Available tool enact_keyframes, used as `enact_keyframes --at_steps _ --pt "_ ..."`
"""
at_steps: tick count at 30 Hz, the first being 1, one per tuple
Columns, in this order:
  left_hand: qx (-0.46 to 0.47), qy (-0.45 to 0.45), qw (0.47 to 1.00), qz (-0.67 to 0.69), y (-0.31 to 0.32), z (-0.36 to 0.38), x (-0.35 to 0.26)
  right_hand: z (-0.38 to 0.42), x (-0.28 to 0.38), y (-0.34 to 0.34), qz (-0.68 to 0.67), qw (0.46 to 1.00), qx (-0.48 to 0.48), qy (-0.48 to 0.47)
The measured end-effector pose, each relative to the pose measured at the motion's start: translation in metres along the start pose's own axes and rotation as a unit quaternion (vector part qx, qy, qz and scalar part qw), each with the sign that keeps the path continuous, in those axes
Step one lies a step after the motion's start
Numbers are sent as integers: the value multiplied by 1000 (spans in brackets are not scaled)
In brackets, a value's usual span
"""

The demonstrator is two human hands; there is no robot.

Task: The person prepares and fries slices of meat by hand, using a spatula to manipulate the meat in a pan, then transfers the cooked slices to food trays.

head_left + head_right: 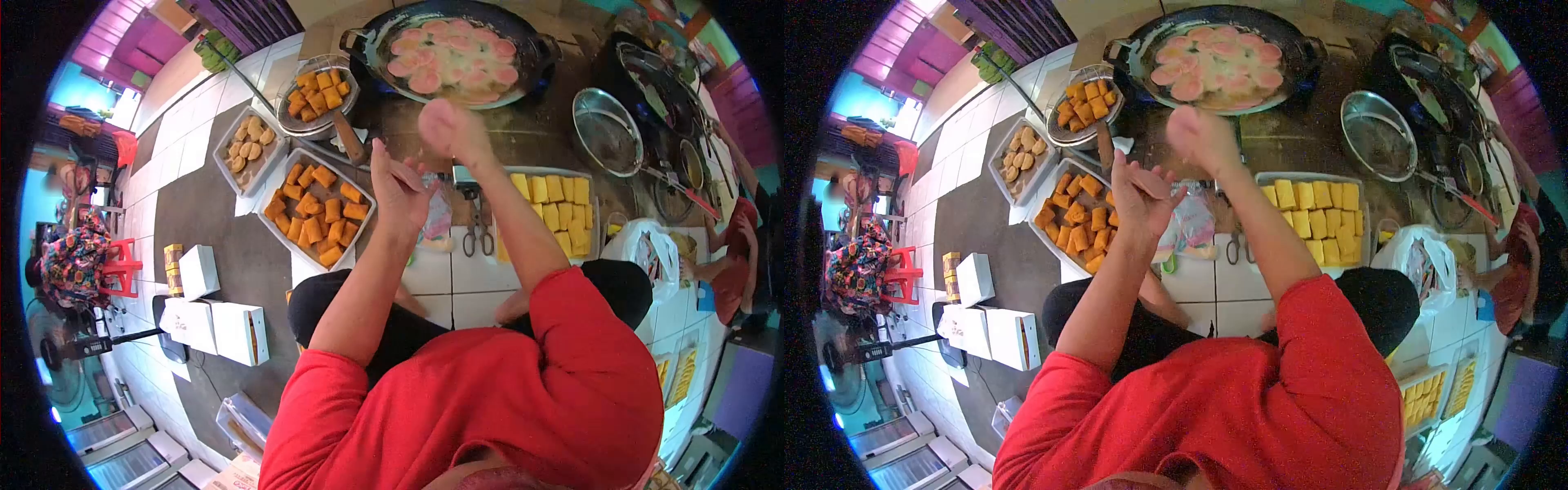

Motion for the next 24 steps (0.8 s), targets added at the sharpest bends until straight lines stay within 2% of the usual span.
enact_keyframes --at_steps 3,6,9,10,12,14,15,19,20,22,24 --pt "79 28 993 83 0 -9 -5 -79 -28 -6 162 972 -124 -113" --pt "142 75 984 81 6 -14 -16 -127 -50 6 283 953 -60 -95" --pt "176 132 974 48 6 -18 -26 -134 -55 8 219 973 -18 -72" --pt "191 151 969 33 7 -19 -28 -136 -61 16 -29 997 60 44" --pt "224 211 951 -37 9 -20 -33 -61 28 1 44 998 3 -34" --pt "252 250 930 -95 13 -18 -34 5 69 5 -142 974 175 -7" --pt "261 259 922 -119 14 -16 -33 36 88 -1 -117 976 185 -11" --pt "292 272 901 -169 15 -2 -31 71 96 -12 -109 974 199 -12" --pt "281 358 865 -211 17 -2 -32 76 105 -19 -62 981 179 -40" --pt "219 317 919 -86 14 -3 -29 86 112 -24 -33 986 149 -59" --pt "154 289 944 24 12 -6 -31 93 115 -21 -3 988 137 -66"
Point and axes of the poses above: each hand's wrist, its own z-axis away from the middle knuckle, its own y-axis out of the palm, x = y × z, the point moved 3 cm from there along -z, towards the middle knuckle, and after that the axes turned 15 degrees about y, right-handed, at the moved point
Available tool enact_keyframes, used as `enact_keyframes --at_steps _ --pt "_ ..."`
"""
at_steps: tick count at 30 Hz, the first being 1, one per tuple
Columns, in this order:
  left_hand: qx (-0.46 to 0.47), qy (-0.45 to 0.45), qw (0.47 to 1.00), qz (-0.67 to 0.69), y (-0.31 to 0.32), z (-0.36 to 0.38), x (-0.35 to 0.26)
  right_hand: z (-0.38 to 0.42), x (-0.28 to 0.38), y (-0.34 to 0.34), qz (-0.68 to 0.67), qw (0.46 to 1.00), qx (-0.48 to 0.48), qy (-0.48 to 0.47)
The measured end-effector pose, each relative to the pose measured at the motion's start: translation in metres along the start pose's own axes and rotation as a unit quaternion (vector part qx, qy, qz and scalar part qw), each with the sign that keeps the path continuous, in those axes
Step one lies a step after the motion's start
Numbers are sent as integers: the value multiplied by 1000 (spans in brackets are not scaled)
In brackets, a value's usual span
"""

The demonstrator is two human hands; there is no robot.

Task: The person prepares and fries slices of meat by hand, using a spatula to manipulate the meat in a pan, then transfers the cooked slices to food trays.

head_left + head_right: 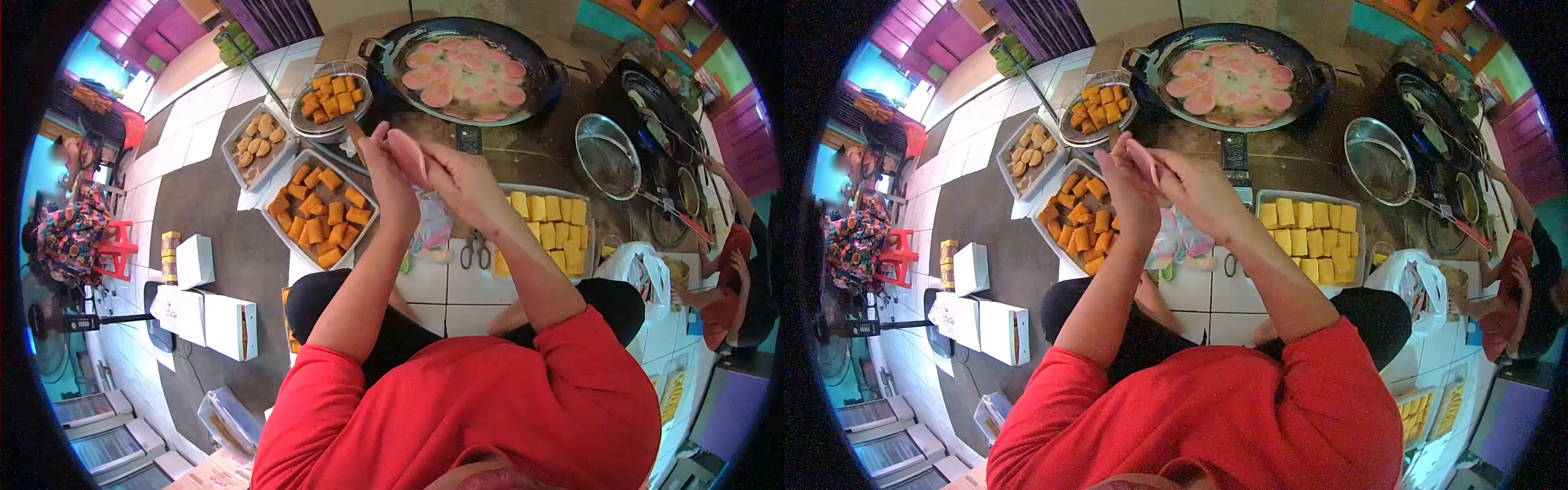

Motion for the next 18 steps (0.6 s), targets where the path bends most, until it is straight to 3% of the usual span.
enact_keyframes --at_steps 3,11,18 --pt "13 -33 997 -68 -4 5 -1 6 -4 13 38 999 4 10" --pt "-11 16 1000 -22 -3 7 -4 4 -7 22 34 998 -21 -39" --pt "-8 8 1000 25 -15 8 8 -4 -6 24 125 988 -56 -70"
Point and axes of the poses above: each hand's wrist, its own z-axis away from the middle knuckle, its own y-axis out of the palm, x = y × z, the point moved 3 cm from there along -z, towards the middle knuckle, and after that the axes turned 15 degrees about y, right-handed, at the moved point
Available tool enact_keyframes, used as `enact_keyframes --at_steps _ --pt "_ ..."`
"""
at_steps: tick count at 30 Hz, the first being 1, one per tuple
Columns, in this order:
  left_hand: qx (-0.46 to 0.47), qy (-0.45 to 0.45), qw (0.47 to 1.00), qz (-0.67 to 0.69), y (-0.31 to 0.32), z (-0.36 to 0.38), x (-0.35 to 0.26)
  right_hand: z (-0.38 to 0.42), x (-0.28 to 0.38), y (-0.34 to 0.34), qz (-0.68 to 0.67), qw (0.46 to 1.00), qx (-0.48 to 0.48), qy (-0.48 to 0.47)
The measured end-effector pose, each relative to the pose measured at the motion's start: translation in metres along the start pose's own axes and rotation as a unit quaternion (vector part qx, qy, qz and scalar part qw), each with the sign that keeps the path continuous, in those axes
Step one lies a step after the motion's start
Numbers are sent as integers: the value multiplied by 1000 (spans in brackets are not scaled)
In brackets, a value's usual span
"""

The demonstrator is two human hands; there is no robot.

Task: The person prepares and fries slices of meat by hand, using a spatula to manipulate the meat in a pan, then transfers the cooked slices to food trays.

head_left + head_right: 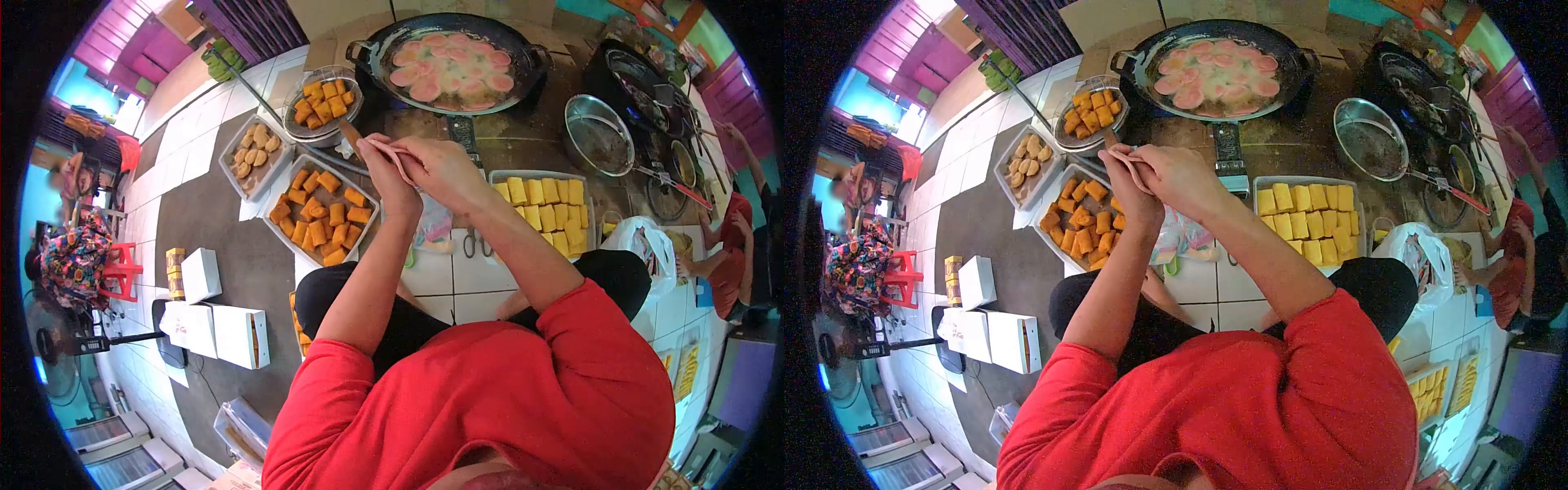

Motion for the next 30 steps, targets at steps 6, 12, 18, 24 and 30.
enact_keyframes --at_steps 6,12,18,24,30 --pt "24 -18 999 33 10 6 -1 -6 -4 -1 13 1000 -21 11" --pt "68 -50 994 63 -2 7 10 -8 -10 -2 41 998 -30 45" --pt "-3 -145 988 49 -17 13 32 -11 -20 1 94 992 -11 81" --pt "13 -236 961 141 -5 16 24 -4 -35 0 62 994 42 82" --pt "-79 -231 969 48 -29 11 30 3 -34 -17 -15 999 16 26"
Point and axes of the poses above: each hand's wrist, its own z-axis away from the middle knuckle, its own y-axis out of the palm, x = y × z, the point moved 3 cm from there along -z, towards the middle knuckle, and after that the axes turned 15 degrees about y, right-handed, at the moved point
